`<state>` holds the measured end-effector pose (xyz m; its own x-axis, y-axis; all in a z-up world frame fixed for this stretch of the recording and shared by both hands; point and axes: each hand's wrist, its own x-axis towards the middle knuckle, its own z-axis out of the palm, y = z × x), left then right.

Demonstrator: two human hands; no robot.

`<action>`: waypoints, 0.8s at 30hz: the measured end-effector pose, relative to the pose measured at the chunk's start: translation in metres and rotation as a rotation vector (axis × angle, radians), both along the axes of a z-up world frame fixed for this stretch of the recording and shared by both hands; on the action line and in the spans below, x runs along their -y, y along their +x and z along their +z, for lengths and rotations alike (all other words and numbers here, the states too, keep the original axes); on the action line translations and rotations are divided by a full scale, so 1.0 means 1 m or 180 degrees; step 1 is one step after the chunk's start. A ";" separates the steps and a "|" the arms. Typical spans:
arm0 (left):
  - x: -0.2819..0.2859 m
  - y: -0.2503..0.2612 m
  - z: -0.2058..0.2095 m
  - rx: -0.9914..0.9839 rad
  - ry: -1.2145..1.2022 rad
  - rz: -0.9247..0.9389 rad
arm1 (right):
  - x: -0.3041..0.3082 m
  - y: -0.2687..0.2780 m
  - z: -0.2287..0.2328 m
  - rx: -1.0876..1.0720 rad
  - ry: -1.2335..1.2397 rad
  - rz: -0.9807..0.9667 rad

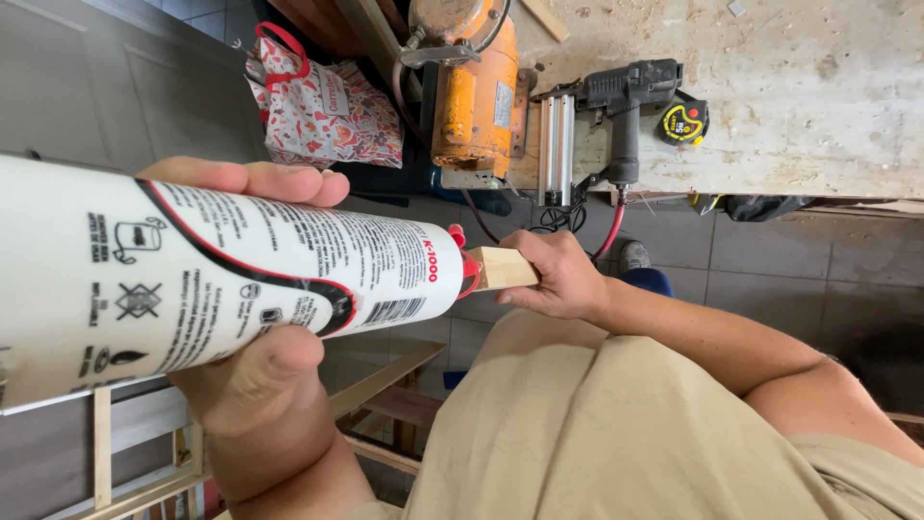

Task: Assembling wooden stand components by measuring, applying glue, and using a pneumatic nail gun to fasten joints.

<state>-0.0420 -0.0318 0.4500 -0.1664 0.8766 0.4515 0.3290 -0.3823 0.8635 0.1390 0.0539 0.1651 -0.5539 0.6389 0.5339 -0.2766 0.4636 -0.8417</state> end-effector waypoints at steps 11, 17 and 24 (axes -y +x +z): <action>0.002 -0.003 -0.004 0.0084 0.0062 0.0052 | -0.001 0.001 -0.001 0.0370 0.0416 0.0033; -0.001 -0.010 -0.007 0.0052 0.0207 0.0136 | -0.002 0.000 -0.004 0.0352 0.0378 0.0043; -0.007 -0.009 -0.004 0.0189 0.0289 0.0130 | -0.002 -0.001 -0.003 0.0321 0.0395 0.0021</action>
